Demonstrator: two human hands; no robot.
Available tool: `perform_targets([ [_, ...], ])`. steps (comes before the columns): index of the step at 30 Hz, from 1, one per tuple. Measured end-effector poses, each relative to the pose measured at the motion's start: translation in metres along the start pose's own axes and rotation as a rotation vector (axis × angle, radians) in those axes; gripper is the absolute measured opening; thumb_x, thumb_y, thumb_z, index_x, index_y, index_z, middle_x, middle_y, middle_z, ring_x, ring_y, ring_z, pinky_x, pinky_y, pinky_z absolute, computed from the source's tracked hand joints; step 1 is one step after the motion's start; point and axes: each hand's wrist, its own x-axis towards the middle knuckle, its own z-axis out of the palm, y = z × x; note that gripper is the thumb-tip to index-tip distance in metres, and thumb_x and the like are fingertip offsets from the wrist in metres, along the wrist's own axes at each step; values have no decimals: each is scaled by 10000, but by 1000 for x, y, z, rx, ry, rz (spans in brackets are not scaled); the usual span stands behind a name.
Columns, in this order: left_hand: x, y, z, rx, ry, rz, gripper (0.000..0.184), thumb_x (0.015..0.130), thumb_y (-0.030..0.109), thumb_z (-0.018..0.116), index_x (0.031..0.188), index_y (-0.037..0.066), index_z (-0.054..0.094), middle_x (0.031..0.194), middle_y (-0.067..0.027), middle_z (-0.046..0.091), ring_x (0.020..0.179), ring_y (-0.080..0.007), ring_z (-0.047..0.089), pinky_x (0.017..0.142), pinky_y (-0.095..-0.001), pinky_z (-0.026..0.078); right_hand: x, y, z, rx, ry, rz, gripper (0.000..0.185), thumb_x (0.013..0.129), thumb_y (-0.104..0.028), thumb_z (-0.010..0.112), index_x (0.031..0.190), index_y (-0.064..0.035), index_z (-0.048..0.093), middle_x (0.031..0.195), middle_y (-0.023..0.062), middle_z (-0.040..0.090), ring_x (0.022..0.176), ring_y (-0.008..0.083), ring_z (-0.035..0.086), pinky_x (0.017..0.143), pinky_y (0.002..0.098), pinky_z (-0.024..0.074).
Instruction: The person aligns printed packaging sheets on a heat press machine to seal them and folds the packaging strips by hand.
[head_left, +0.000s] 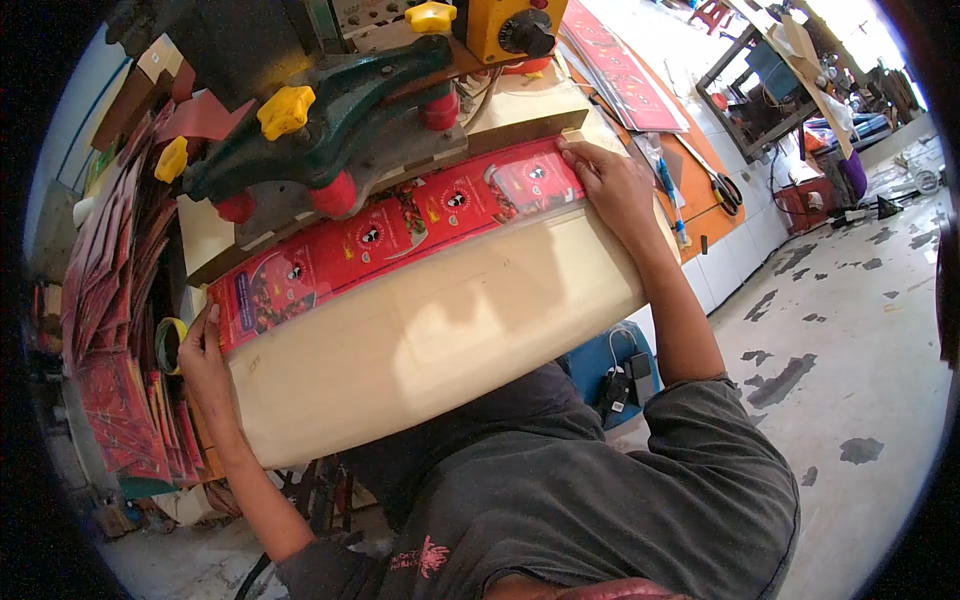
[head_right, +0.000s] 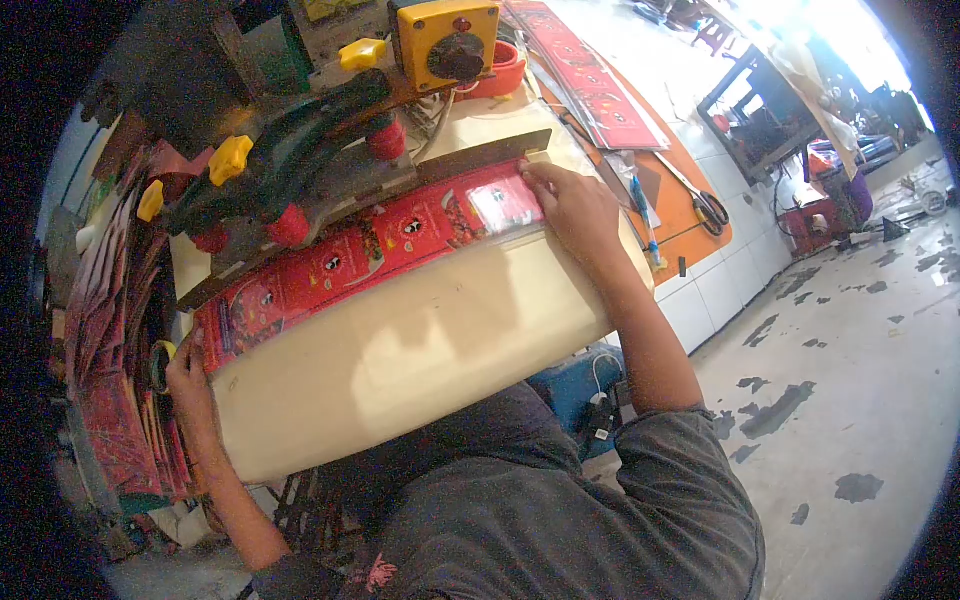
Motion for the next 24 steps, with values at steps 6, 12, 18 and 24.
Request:
perform_targets([
  [6, 6, -15, 5, -68, 61, 35, 447, 1073, 327, 587, 1330, -30, 666, 1264, -193, 727, 1141, -222, 683, 1020, -350, 485, 0, -5, -4, 25, -1, 11, 337, 1019, -478, 574, 1202, -271, 767, 951, 160, 761, 911, 369, 723, 817, 479, 536],
  [12, 5, -5, 2, 6, 25, 21, 448, 1074, 324, 580, 1328, -36, 665, 1264, -199, 726, 1141, -233, 682, 1020, -338, 479, -1, 0, 0, 33, 29, -12, 316, 1015, -454, 591, 1204, -271, 765, 989, 150, 764, 939, 362, 723, 835, 474, 538],
  [18, 2, 2, 3, -11, 65, 17, 450, 1063, 329, 596, 1303, -42, 680, 1242, -214, 730, 1120, -228, 686, 1006, -335, 480, -1, 0, 1, 71, 3, 65, 383, 1023, -497, 560, 1210, -236, 768, 1071, 144, 766, 1017, 352, 729, 909, 452, 537],
  [24, -1, -9, 4, -12, 140, 73, 391, 1035, 294, 636, 1228, -36, 715, 1152, -227, 745, 1035, -249, 740, 924, -344, 524, 1, 7, 6, 137, -8, -2, 392, 1035, -436, 563, 1247, -164, 751, 1119, 139, 764, 1045, 337, 733, 910, 431, 539],
])
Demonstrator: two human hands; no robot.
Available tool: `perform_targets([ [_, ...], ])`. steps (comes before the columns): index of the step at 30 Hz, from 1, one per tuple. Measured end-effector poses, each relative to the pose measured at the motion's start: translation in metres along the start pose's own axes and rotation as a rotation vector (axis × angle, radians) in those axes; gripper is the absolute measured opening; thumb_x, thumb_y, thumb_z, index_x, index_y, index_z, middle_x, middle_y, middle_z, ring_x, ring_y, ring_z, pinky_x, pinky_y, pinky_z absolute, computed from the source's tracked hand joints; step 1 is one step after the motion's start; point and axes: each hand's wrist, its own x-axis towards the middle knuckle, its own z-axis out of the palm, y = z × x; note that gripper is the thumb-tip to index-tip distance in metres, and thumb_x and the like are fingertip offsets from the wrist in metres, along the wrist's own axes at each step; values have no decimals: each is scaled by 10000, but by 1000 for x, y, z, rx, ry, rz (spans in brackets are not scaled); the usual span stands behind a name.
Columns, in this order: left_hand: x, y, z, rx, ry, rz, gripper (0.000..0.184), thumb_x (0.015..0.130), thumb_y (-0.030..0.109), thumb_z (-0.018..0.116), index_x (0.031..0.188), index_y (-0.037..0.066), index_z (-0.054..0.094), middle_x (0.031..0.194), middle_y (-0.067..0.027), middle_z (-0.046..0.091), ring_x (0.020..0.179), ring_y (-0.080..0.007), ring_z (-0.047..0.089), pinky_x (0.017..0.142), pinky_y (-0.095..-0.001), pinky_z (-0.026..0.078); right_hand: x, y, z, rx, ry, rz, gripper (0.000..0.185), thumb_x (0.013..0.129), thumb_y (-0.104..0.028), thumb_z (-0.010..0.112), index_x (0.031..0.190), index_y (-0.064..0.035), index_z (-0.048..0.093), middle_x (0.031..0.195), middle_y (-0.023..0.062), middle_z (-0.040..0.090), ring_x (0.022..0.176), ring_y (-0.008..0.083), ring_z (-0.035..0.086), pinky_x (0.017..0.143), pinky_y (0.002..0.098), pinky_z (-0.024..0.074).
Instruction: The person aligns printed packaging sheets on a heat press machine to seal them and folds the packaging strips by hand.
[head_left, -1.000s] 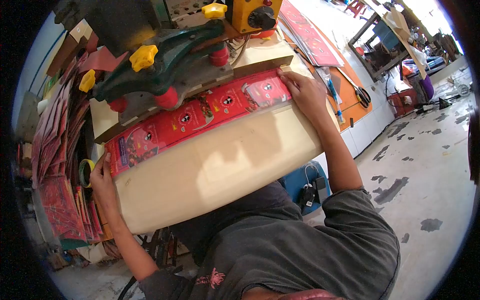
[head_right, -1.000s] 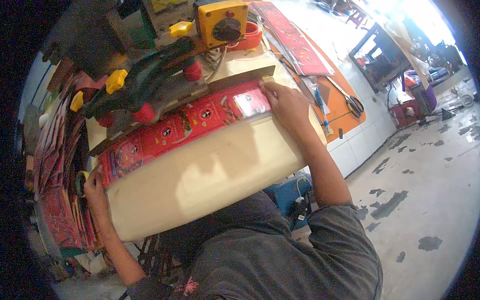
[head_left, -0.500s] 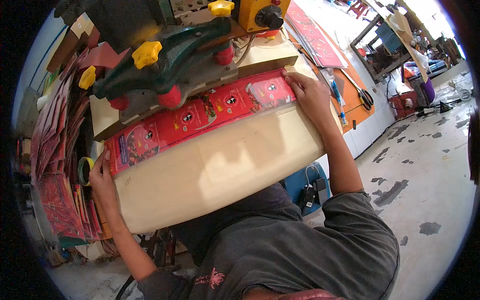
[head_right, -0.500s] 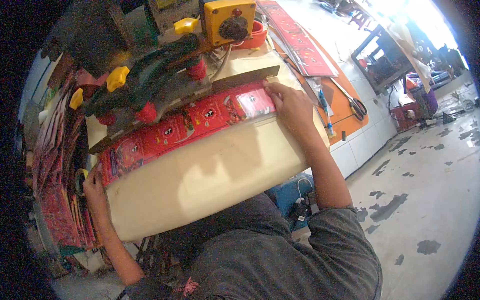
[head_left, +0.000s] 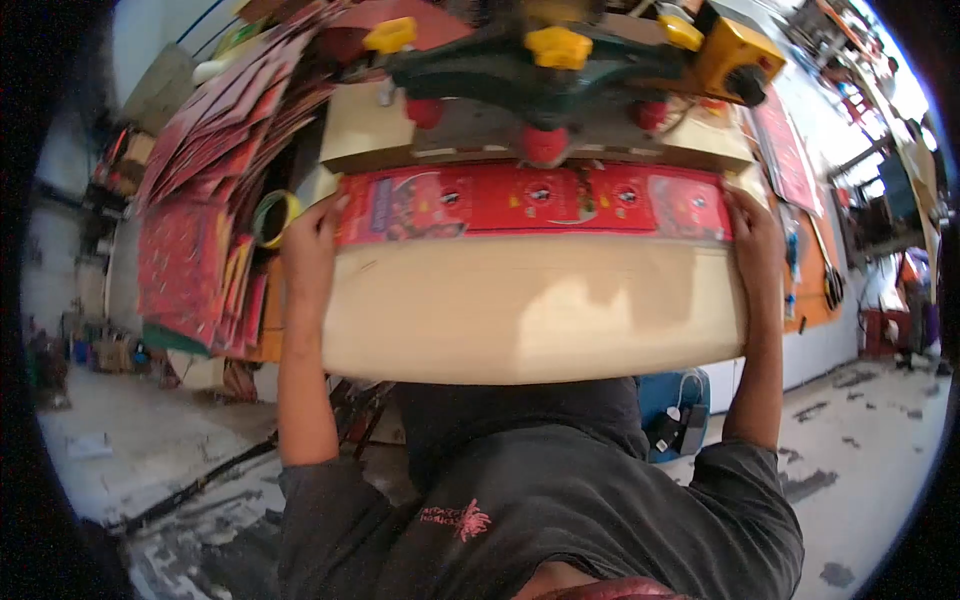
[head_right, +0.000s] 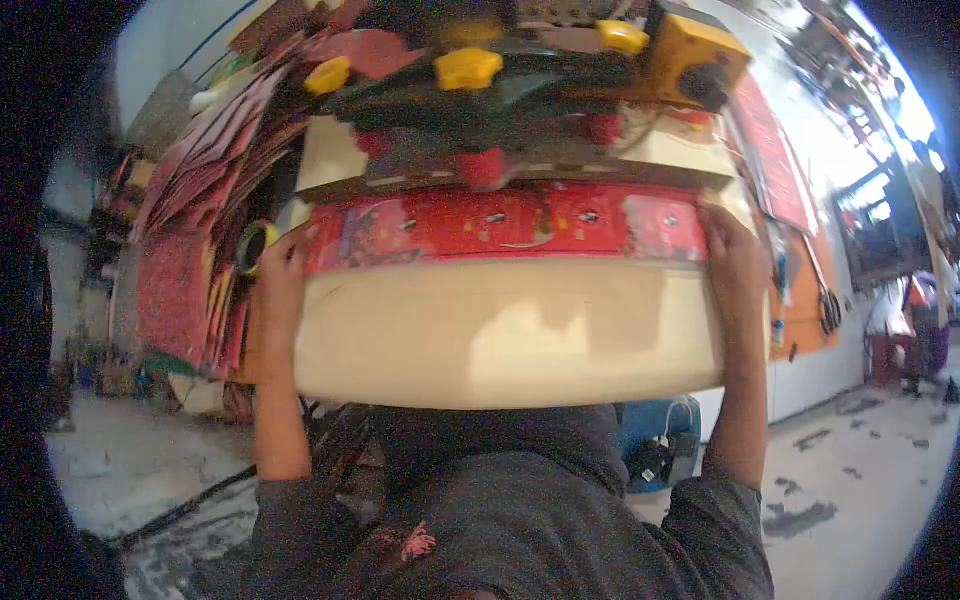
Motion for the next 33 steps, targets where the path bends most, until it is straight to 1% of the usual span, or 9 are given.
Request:
perform_targets([
  [8, 3, -3, 5, -14, 20, -35, 382, 1019, 354, 645, 1217, 43, 747, 1096, -236, 732, 1015, -366, 730, 874, -375, 536, -1, -14, -7, 13, -20, 13, 406, 1044, -430, 562, 1260, -135, 739, 1182, 178, 737, 1127, 368, 692, 981, 430, 503],
  [10, 4, 1, 8, -63, 34, -18, 384, 1017, 369, 645, 1195, 47, 757, 1082, -239, 733, 999, -368, 731, 863, -377, 536, 0, -12, -7, 19, -20, 18, 404, 1043, -429, 564, 1252, -133, 743, 1184, 171, 740, 1122, 356, 699, 980, 427, 505],
  [12, 0, -1, 4, -17, 42, -22, 378, 1017, 357, 647, 1185, 38, 758, 1072, -240, 734, 995, -373, 730, 860, -377, 536, -2, -15, -7, 15, -4, -40, 367, 1056, -329, 586, 1279, -70, 719, 1181, 178, 748, 1067, 280, 727, 938, 361, 521],
  [14, 3, -4, 5, 12, 26, -7, 372, 1017, 346, 648, 1175, 29, 759, 1063, -240, 735, 991, -377, 729, 857, -378, 535, -3, -16, -9, 24, -20, -6, 370, 1056, -341, 579, 1281, -85, 725, 1202, 172, 745, 1090, 272, 723, 948, 358, 518],
  [19, -14, 15, -3, -1, 41, 7, 364, 1034, 288, 637, 1204, -21, 729, 1095, -237, 752, 978, -258, 731, 881, -363, 528, -7, -5, -12, 69, 6, 25, 374, 1040, -332, 609, 1247, -47, 736, 1167, 182, 759, 1046, 261, 740, 940, 364, 536],
  [20, -18, 13, -2, -20, 57, 26, 367, 1039, 283, 630, 1213, -26, 724, 1107, -232, 755, 975, -230, 722, 896, -355, 525, -8, 10, -7, 169, 43, -27, 374, 1017, -357, 608, 1217, -79, 757, 1103, 221, 754, 1030, 351, 742, 913, 426, 545],
  [24, -38, 18, -12, -16, 22, -38, 359, 1030, 254, 645, 1225, -38, 720, 1132, -203, 761, 975, -192, 695, 924, -331, 515, -31, 3, -28, 310, -97, 139, 304, 998, -253, 651, 1193, -49, 763, 978, 190, 778, 811, 200, 716, 785, 342, 543],
  [32, -41, 8, -12, -111, 61, -60, 345, 1014, 228, 672, 1209, -53, 723, 1105, -156, 765, 991, -169, 678, 917, -313, 513, -45, -4, -13, 387, 87, 46, 284, 1000, -198, 645, 1193, -18, 752, 990, 149, 786, 798, 157, 698, 776, 316, 535],
  [33, -41, 11, -12, -103, 55, -41, 342, 1012, 223, 675, 1204, -56, 724, 1097, -157, 767, 986, -168, 679, 915, -312, 514, -46, -5, -12, 381, 93, 45, 282, 1014, -180, 640, 1216, -12, 742, 971, 96, 775, 768, 108, 629, 733, 274, 504],
])
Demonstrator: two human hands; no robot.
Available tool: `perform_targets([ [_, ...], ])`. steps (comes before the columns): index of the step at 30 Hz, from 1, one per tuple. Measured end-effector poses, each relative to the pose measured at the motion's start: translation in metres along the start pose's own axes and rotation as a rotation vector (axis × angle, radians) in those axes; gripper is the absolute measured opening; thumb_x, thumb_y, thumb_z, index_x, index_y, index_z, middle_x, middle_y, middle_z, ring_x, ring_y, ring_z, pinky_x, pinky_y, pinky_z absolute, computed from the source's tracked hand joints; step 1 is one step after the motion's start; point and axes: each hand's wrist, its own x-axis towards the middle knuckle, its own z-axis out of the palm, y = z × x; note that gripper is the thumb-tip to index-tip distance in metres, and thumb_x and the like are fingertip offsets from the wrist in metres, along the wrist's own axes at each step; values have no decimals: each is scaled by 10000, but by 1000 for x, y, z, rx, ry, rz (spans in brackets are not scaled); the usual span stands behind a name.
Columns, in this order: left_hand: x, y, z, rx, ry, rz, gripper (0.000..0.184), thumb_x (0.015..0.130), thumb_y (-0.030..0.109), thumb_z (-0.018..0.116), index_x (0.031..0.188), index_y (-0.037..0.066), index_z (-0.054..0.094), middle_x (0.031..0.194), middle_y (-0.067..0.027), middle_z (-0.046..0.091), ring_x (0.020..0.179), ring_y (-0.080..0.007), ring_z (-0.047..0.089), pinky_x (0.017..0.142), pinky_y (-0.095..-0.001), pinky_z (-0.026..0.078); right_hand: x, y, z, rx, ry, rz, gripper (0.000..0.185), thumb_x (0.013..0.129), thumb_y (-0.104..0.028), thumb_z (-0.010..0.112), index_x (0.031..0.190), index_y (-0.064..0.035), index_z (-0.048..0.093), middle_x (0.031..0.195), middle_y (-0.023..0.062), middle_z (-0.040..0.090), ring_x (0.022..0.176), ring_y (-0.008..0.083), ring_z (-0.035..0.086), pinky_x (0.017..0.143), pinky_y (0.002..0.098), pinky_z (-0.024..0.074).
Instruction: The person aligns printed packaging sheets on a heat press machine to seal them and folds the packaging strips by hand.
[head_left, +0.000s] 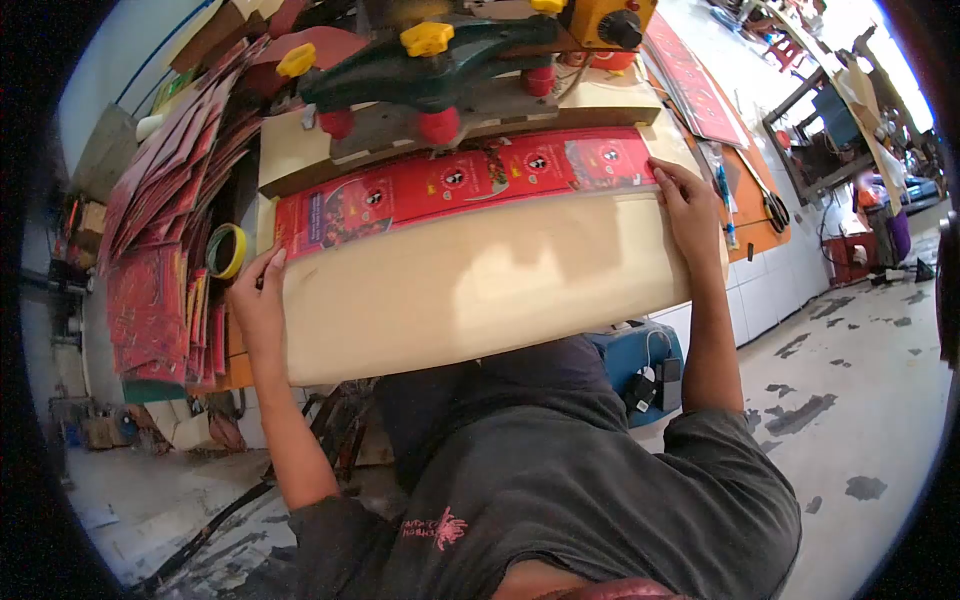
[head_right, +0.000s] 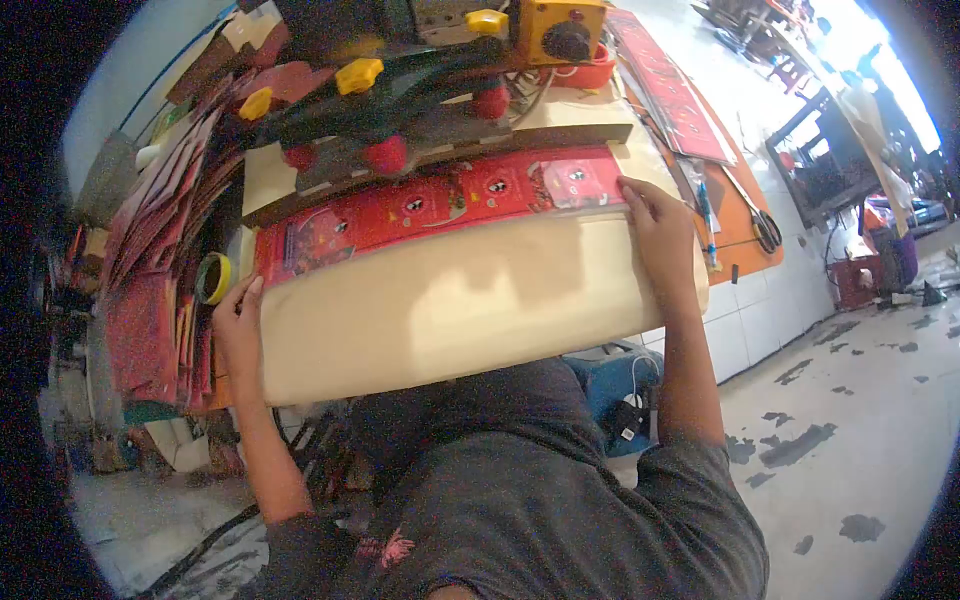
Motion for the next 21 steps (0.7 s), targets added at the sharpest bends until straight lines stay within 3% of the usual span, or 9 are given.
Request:
perform_targets([
  [1, -1, 4, 1, 7, -8, 18, 339, 1010, 219, 677, 1200, -58, 724, 1088, -157, 768, 982, -167, 681, 913, -311, 515, -1, 0, 1, -8, 6, -2, 280, 1027, -162, 634, 1238, -6, 733, 951, 43, 765, 737, 60, 560, 689, 232, 473],
  [3, -6, 15, 3, 14, 20, -18, 329, 1007, 206, 678, 1194, -61, 725, 1072, -160, 770, 968, -182, 696, 906, -315, 521, -2, 2, 0, 7, -23, 13, 282, 1030, -155, 626, 1242, 4, 725, 1028, 70, 780, 782, 73, 600, 727, 236, 495],
  [5, -5, 16, 1, 46, 13, -15, 318, 1004, 195, 680, 1180, -66, 727, 1054, -168, 771, 959, -202, 710, 897, -316, 525, -4, -6, 0, -102, 25, -38, 308, 1019, -218, 620, 1194, 4, 742, 1050, 190, 776, 970, 264, 742, 892, 340, 536],
  [6, -4, 6, 3, -5, 18, 0, 303, 996, 186, 686, 1161, -64, 734, 1040, -176, 762, 951, -218, 713, 884, -319, 526, -5, -10, 0, -122, 33, -42, 311, 1019, -216, 616, 1197, 7, 739, 1075, 210, 765, 1013, 296, 738, 922, 354, 528],
  [9, -2, -3, 4, -22, 27, 38, 288, 988, 177, 688, 1144, -60, 739, 1029, -183, 751, 939, -228, 709, 868, -325, 525, -5, -9, 1, -85, 13, -50, 310, 1020, -199, 608, 1202, 19, 733, 1107, 215, 760, 1026, 265, 732, 934, 354, 523],
  [10, -2, -3, 2, -24, 16, 41, 287, 986, 182, 687, 1135, -56, 741, 1024, -185, 742, 930, -239, 706, 857, -331, 523, -6, -12, -1, -107, -4, -27, 281, 1033, -155, 617, 1236, 7, 725, 1125, 137, 775, 1001, 144, 693, 896, 285, 524],
  [15, -4, 4, 0, -32, 16, -1, 298, 987, 190, 686, 1156, -50, 739, 1024, -187, 742, 937, -240, 705, 867, -331, 522, -7, -16, 0, -141, -30, -33, 288, 1043, -162, 605, 1251, 2, 718, 1149, 147, 769, 1042, 184, 703, 941, 308, 517],
  [17, -4, 2, 0, -52, -7, -6, 305, 986, 193, 687, 1172, -43, 738, 1040, -191, 742, 951, -242, 705, 883, -334, 519, -8, -19, 0, -151, 1, -72, 308, 1034, -174, 582, 1229, 18, 722, 1150, 211, 754, 1073, 259, 720, 959, 362, 516],
  [21, -5, -2, 0, -66, -14, 24, 302, 984, 189, 688, 1168, -46, 738, 1060, -198, 745, 962, -243, 706, 890, -334, 519, -8, -14, 1, -134, -2, -83, 304, 1031, -172, 584, 1224, 17, 723, 1167, 214, 747, 1095, 287, 717, 978, 372, 514],
])
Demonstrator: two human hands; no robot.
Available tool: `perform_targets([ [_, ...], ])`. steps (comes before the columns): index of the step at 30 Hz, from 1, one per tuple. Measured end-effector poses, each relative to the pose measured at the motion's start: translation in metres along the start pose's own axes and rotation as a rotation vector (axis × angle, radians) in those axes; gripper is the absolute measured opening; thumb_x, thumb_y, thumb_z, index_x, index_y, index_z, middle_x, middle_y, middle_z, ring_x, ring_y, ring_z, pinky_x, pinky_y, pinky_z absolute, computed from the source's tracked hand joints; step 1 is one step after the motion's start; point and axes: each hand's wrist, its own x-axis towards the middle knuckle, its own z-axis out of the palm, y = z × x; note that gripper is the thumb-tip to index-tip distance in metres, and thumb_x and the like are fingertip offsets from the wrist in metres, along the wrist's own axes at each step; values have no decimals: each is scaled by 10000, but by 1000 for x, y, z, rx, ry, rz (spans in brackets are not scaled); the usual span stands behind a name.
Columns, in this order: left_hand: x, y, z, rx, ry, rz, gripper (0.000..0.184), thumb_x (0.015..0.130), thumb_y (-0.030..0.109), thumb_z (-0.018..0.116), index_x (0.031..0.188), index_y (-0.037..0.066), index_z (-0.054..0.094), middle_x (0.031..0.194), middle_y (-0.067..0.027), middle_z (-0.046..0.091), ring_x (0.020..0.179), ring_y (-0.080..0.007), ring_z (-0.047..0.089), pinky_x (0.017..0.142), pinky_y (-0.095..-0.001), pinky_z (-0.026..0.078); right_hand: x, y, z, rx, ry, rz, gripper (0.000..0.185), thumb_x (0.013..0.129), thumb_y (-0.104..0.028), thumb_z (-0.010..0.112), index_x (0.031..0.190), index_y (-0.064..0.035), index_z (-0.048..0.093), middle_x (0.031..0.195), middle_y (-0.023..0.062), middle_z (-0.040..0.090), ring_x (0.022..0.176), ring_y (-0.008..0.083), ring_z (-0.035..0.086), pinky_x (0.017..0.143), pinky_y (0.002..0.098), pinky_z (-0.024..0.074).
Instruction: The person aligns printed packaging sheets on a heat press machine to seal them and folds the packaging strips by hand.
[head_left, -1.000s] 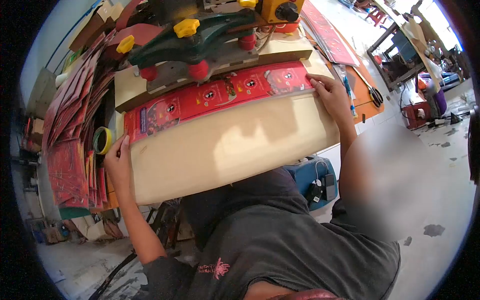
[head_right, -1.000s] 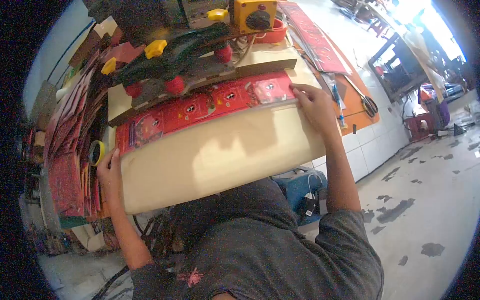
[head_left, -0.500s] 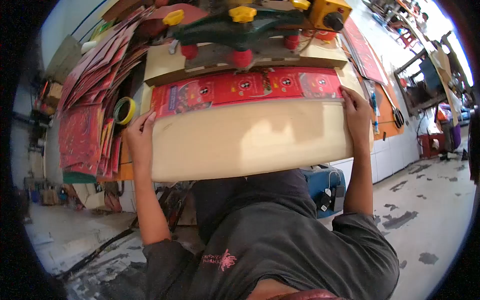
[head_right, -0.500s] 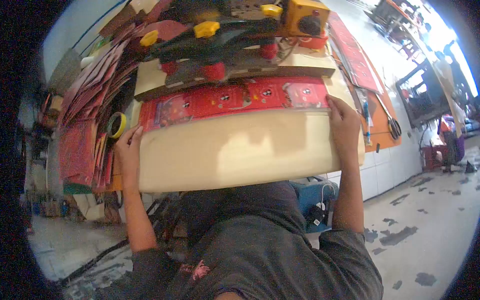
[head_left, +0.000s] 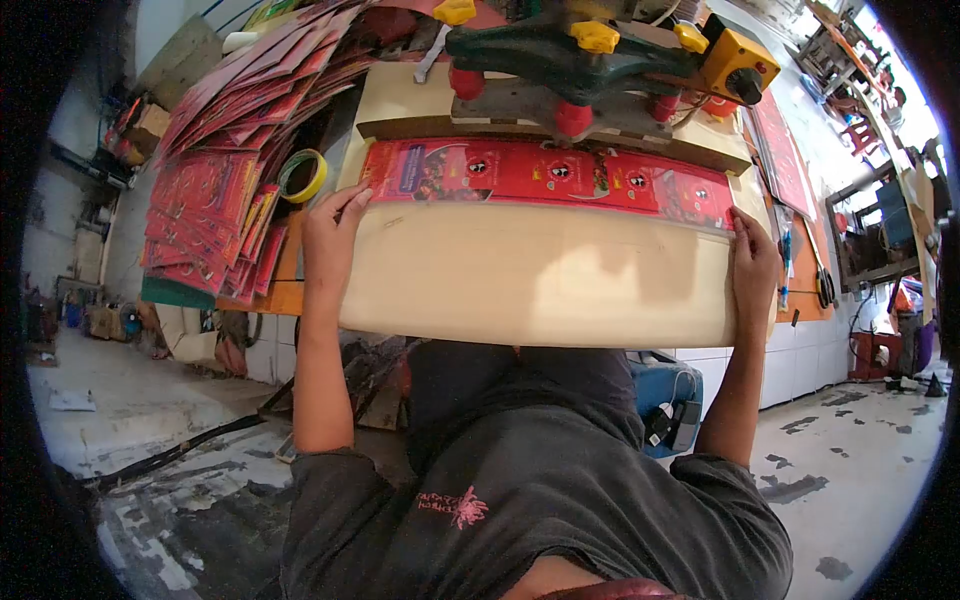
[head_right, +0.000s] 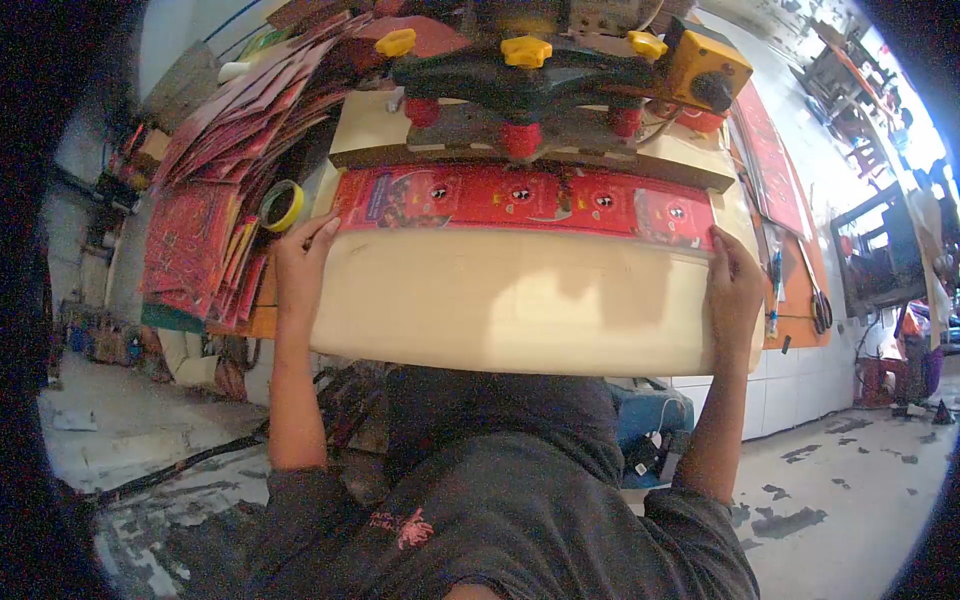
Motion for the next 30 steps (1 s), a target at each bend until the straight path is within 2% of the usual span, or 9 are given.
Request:
perform_targets([
  [3, 2, -7, 2, 1, 11, 33, 304, 980, 185, 692, 1161, -56, 735, 1054, -206, 749, 967, -249, 708, 891, -338, 521, 1, 8, 2, -46, 36, -44, 296, 1023, -165, 590, 1205, 23, 730, 1164, 222, 745, 1084, 294, 722, 968, 368, 521],
  [6, 1, -1, 1, 48, 23, 32, 327, 998, 205, 678, 1174, -67, 725, 1053, -206, 755, 973, -247, 707, 905, -351, 518, 1, 13, 5, -47, 114, -91, 267, 994, -153, 622, 1147, 22, 752, 1059, 211, 767, 963, 304, 756, 887, 372, 558],
  [8, -1, 10, 1, 54, -10, 34, 336, 1005, 212, 672, 1180, -71, 721, 1058, -207, 756, 978, -247, 707, 910, -354, 516, 2, 12, 4, -63, 123, -111, 250, 984, -162, 638, 1136, -10, 765, 1022, 209, 765, 916, 304, 761, 837, 378, 566],
  [11, -1, 13, 1, 34, 19, 40, 348, 1014, 229, 665, 1187, -68, 722, 1085, -203, 758, 990, -240, 704, 923, -354, 511, 0, 5, 4, -52, 117, -32, 232, 987, -176, 643, 1132, -50, 774, 996, 202, 757, 842, 307, 748, 791, 382, 563],
  [13, -1, 16, -1, 93, -5, -35, 356, 1013, 242, 670, 1187, -64, 727, 1111, -200, 756, 1012, -243, 700, 938, -353, 510, 0, 4, 3, -49, 115, -21, 234, 988, -178, 643, 1136, -51, 772, 989, 198, 758, 832, 303, 745, 786, 382, 562],
  [30, 0, 2, 1, 42, 9, -3, 329, 1016, 200, 667, 1188, -76, 715, 1114, -187, 753, 1000, -216, 693, 926, -336, 512, 0, 2, 3, -32, 111, -26, 227, 994, -164, 639, 1143, -53, 770, 1030, 183, 765, 898, 304, 749, 837, 374, 556],
])
